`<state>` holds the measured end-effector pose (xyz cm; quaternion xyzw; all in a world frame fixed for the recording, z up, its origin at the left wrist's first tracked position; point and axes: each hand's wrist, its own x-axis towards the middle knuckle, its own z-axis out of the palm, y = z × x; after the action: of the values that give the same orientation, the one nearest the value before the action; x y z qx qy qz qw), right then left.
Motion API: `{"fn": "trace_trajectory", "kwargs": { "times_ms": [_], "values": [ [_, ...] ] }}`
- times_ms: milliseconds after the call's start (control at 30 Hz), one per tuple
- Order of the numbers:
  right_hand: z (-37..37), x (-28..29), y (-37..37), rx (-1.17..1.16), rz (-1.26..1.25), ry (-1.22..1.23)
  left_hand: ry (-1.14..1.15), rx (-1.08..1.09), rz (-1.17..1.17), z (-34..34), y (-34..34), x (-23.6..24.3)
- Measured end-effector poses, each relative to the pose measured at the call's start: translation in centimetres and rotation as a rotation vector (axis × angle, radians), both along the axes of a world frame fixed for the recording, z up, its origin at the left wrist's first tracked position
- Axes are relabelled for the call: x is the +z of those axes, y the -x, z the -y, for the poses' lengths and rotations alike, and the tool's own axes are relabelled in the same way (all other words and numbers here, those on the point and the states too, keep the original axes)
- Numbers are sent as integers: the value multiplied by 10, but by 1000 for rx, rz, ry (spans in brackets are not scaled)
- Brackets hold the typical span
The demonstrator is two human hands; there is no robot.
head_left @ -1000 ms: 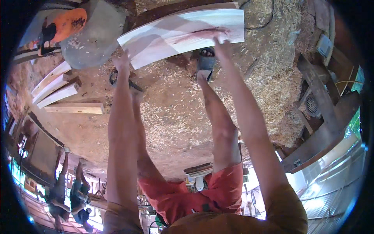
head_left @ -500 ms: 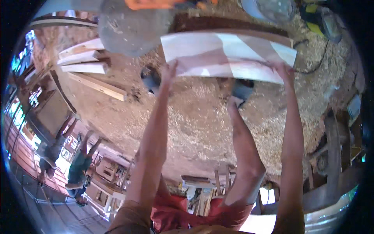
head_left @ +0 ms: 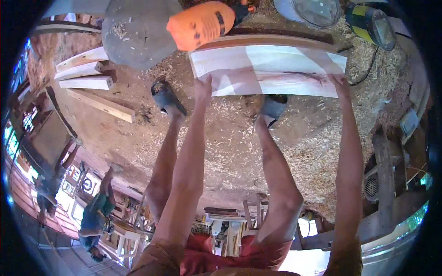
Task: The person feeds wooden boards through a surface planer machine multiple times to smooth the wood. They flip the boards to plane different sides and set them aside once finished.
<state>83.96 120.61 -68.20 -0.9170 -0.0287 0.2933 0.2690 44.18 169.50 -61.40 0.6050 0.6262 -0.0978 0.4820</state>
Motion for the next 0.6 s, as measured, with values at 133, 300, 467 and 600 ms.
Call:
{"fn": "trace_trajectory", "kwargs": {
  "times_ms": [133, 300, 467, 600],
  "values": [
    [-15, -7, -23, -5, -189, -106, -200, -186, -83, -34, -8, -13],
    [-26, 7, -42, 156, -18, 295, -168, -49, 94, -40, -30, -2],
    [-76, 71, 65, 134, 151, 188, -959, -488, 114, -1, -125, 117],
    [-243, 268, 194, 364, -389, -269, -658, -1007, 81, -67, -238, 103]
  ]
}}
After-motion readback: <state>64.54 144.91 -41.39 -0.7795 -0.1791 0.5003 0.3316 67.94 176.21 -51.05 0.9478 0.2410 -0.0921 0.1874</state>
